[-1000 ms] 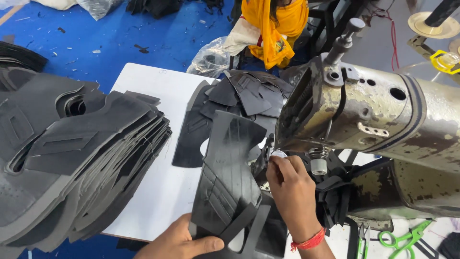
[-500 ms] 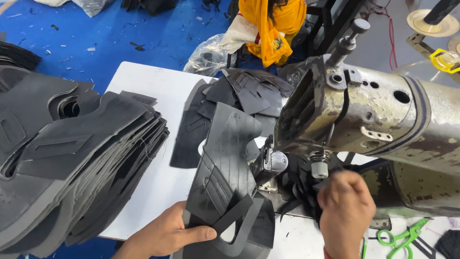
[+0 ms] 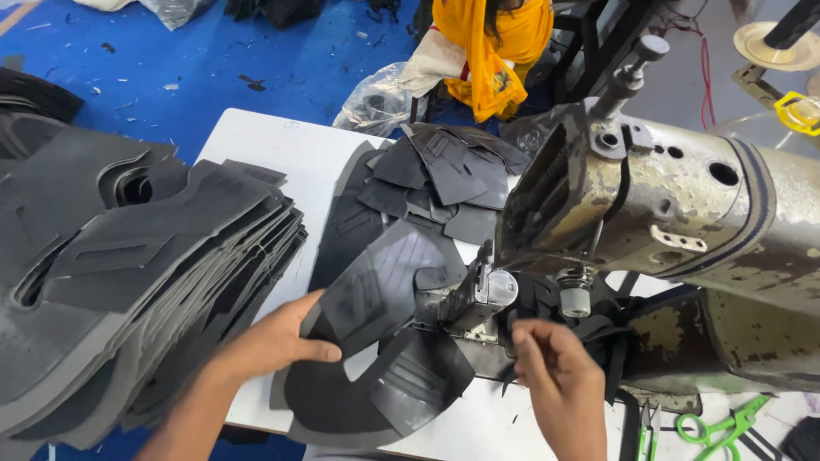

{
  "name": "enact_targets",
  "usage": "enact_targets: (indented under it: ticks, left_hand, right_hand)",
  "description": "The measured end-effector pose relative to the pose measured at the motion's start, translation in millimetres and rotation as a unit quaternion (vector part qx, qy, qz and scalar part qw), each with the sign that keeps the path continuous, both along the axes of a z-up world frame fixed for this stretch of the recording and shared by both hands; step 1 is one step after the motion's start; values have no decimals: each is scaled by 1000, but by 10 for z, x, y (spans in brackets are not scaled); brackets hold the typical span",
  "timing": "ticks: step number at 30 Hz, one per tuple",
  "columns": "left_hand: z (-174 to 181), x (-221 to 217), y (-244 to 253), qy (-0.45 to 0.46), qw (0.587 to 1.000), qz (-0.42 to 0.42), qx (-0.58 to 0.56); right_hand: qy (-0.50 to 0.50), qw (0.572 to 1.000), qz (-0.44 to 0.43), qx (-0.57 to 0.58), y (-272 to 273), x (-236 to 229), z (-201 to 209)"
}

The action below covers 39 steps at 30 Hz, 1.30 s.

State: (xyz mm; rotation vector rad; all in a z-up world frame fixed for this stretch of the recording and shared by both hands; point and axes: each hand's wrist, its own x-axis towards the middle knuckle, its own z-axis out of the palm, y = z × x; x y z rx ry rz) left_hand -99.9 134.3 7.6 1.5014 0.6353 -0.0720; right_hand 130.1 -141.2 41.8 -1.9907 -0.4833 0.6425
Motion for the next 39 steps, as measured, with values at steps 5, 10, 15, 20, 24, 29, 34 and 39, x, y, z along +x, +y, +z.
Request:
enact_targets:
  ticks: [5, 10, 15, 20, 24, 29, 34, 39]
  left_hand:
    - [318, 22, 5, -76, 992, -77, 68]
    - [378, 76, 83, 39, 969, -92, 228]
    - [536, 185, 145, 116, 944, -89, 297]
    - [552, 242, 125, 219, 923, -149, 278]
    - [908, 356, -129, 355, 862, -185, 311]
    - [1021, 220, -198, 259, 910, -140, 293]
    - [1025, 150, -199, 192, 928, -109, 299]
    - [936, 114, -137, 136, 952, -88, 259]
  right_hand:
    - [-19, 999, -19, 34, 74, -12, 66]
    - [-15, 997, -72, 20, -524, -56, -788]
    - [-33, 971, -233, -35, -1376, 44, -1445]
    - [-397, 843, -279, -231, -2118, 482, -1784]
    - [-481, 757, -323, -303, -2462, 1003, -2016]
    - [-202, 793, -340, -463, -2989, 1921, -2403]
    - [-91, 838, -349, -409, -3151, 2142, -2281]
    - [222, 871, -407, 162, -3899, 2933, -3674]
